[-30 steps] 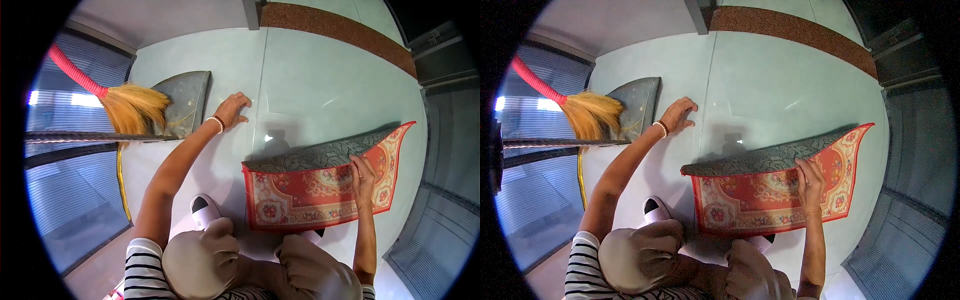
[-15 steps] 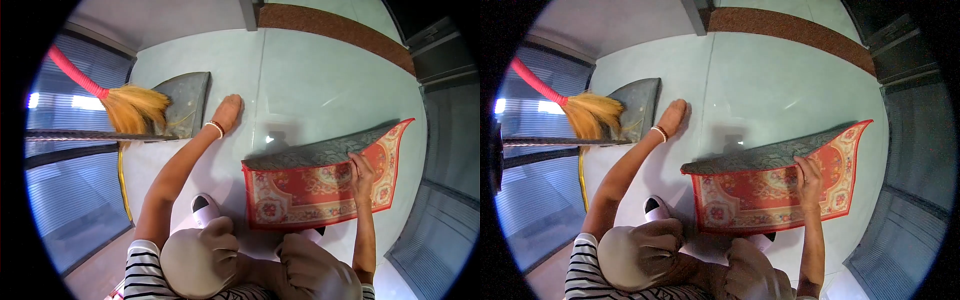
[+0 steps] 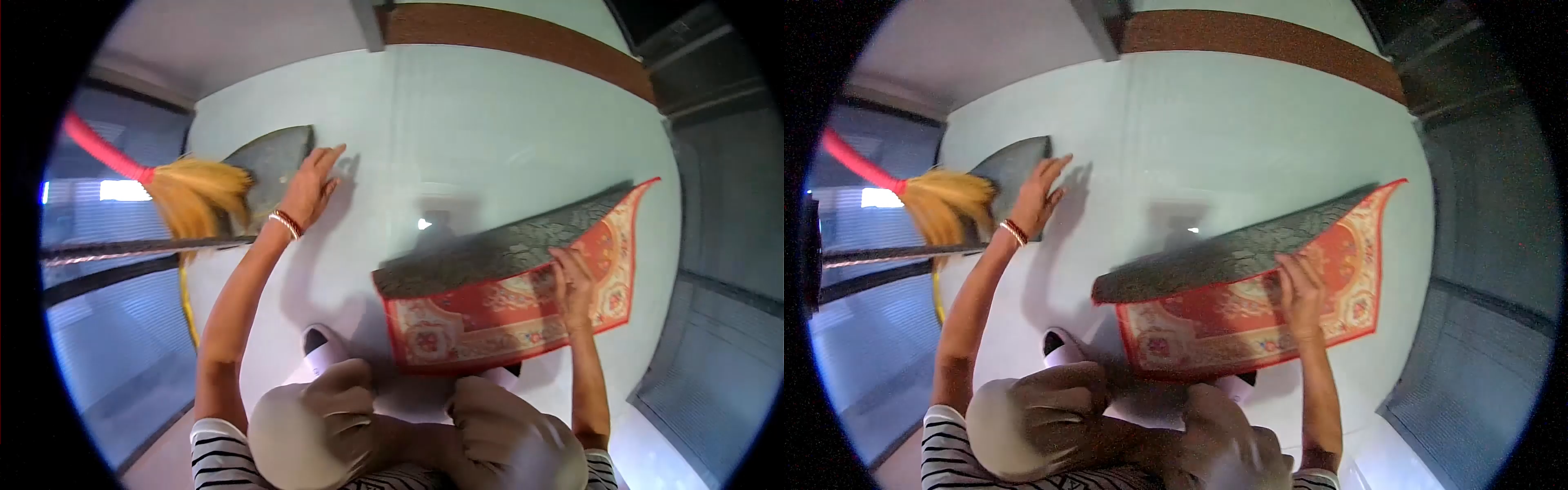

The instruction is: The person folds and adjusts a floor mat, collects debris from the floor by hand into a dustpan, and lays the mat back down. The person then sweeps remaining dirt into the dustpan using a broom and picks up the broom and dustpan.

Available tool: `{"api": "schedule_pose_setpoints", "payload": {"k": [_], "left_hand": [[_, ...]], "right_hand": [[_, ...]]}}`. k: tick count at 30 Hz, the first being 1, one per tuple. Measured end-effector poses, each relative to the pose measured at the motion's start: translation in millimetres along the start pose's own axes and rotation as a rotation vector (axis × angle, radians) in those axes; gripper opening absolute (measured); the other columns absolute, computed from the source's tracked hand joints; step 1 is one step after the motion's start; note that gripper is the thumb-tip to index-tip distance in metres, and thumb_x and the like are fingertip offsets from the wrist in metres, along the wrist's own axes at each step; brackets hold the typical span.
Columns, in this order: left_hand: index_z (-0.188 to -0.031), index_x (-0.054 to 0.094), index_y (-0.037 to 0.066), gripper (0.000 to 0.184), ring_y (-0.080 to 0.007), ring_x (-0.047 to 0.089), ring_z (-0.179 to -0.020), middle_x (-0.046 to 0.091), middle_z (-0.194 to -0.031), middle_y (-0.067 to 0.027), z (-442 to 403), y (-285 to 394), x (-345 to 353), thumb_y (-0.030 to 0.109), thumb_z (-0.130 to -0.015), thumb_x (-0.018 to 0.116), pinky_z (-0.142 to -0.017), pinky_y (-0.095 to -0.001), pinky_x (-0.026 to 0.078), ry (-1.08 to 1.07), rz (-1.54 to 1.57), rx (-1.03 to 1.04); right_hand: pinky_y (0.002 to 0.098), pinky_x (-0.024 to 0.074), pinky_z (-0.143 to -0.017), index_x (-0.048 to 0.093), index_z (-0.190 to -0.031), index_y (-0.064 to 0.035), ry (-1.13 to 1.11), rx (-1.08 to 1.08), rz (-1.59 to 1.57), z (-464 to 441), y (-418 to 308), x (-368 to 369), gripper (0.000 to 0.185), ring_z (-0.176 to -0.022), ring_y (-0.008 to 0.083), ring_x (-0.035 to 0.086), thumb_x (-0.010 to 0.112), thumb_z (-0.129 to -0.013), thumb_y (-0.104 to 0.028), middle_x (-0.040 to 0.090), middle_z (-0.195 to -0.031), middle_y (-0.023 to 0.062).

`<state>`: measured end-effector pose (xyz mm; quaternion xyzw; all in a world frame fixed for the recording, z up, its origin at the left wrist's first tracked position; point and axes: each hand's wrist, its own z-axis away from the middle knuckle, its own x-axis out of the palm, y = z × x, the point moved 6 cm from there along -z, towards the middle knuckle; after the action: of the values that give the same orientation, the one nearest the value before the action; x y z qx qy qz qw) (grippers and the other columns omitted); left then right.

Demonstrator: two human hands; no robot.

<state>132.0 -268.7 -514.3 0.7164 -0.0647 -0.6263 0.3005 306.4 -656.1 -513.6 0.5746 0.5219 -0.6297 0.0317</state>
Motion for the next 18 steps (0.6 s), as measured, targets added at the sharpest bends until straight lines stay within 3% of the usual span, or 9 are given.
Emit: {"api": "schedule_pose_setpoints", "payload": {"k": [2, 8, 10, 12, 14, 16, 18], "left_hand": [[-0.122, 0.046, 0.005, 0.046, -0.0357, 0.05, -0.098, 0.05, -0.108, -0.0183, -1.6, 24.0, 33.6, -0.001, -0.077, 0.055, -0.082, -0.0402, 0.044, -0.028, 0.036, 0.117], [-0.111, 0.054, -0.001, 0.033, -0.0354, 0.053, -0.093, 0.055, -0.102, -0.0176, -16.9, 84.3, 79.0, 0.006, -0.079, 0.058, -0.082, -0.039, 0.045, -0.205, 0.313, 0.179], [-0.115, 0.051, -0.002, 0.044, -0.0333, 0.055, -0.093, 0.054, -0.105, -0.0192, -16.5, 109.6, 93.2, 0.019, -0.079, 0.063, -0.083, -0.0374, 0.045, -0.339, 0.462, 0.115], [-0.124, 0.046, 0.002, 0.052, -0.0296, 0.057, -0.092, 0.05, -0.113, -0.0152, 1.1, 141.3, 108.9, 0.019, -0.08, 0.066, -0.08, -0.0353, 0.048, -0.443, 0.544, 0.081], [-0.117, 0.051, 0.002, 0.046, -0.0292, 0.057, -0.087, 0.053, -0.107, -0.0145, 18.0, 171.2, 109.1, 0.016, -0.076, 0.067, -0.078, -0.0351, 0.049, -0.258, 0.355, 0.295], [-0.105, 0.055, 0.003, 0.036, -0.029, 0.058, -0.082, 0.055, -0.098, -0.0137, 26.8, 171.9, 119.1, 0.011, -0.072, 0.067, -0.074, -0.0352, 0.049, -0.249, 0.308, 0.35], [-0.09, 0.059, 0.002, 0.023, -0.0288, 0.058, -0.076, 0.058, -0.086, -0.0126, 28.8, 147.2, 137.8, 0.004, -0.068, 0.066, -0.069, -0.0356, 0.049, -0.421, 0.406, 0.248]], "right_hand": [[0.0246, 0.0448, -0.068, 0.062, -0.098, 0.0009, -0.001, 0.07, -0.047, 9.7, -0.2, -2.7, 0.022, -0.076, 0.0204, 0.058, 0.055, -0.078, 0.008, 0.059, -0.085, 0.0125], [0.0239, 0.045, -0.067, 0.063, -0.099, -0.001, -0.007, 0.126, -0.046, 15.1, -5.6, -9.7, 0.025, -0.074, 0.0196, 0.057, 0.055, -0.078, 0.008, 0.059, -0.084, 0.012], [0.0238, 0.0449, -0.066, 0.063, -0.099, -0.0011, 0.007, 0.105, -0.048, 12.4, -6.5, -8.6, 0.024, -0.074, 0.0194, 0.057, 0.056, -0.078, 0.008, 0.059, -0.084, 0.012], [0.0236, 0.0446, -0.065, 0.064, -0.099, -0.0011, 0.015, 0.094, -0.046, 9.6, -8.1, -7.9, 0.024, -0.073, 0.0187, 0.057, 0.056, -0.078, 0.007, 0.058, -0.084, 0.0116], [0.0233, 0.044, -0.064, 0.064, -0.099, -0.0012, 0.022, 0.093, -0.046, 9.4, -8.7, -6.9, 0.023, -0.072, 0.0176, 0.056, 0.056, -0.078, 0.007, 0.058, -0.082, 0.0109], [0.0229, 0.0434, -0.063, 0.064, -0.099, -0.0013, 0.014, 0.163, -0.064, 10.6, -5.0, -7.0, 0.023, -0.071, 0.0164, 0.055, 0.056, -0.079, 0.007, 0.057, -0.081, 0.01], [0.0242, 0.0442, -0.063, 0.064, -0.098, -0.0021, 0.005, 0.196, -0.065, 10.4, -3.4, -5.7, 0.022, -0.071, 0.018, 0.056, 0.057, -0.079, 0.006, 0.058, -0.081, 0.0103]]}}
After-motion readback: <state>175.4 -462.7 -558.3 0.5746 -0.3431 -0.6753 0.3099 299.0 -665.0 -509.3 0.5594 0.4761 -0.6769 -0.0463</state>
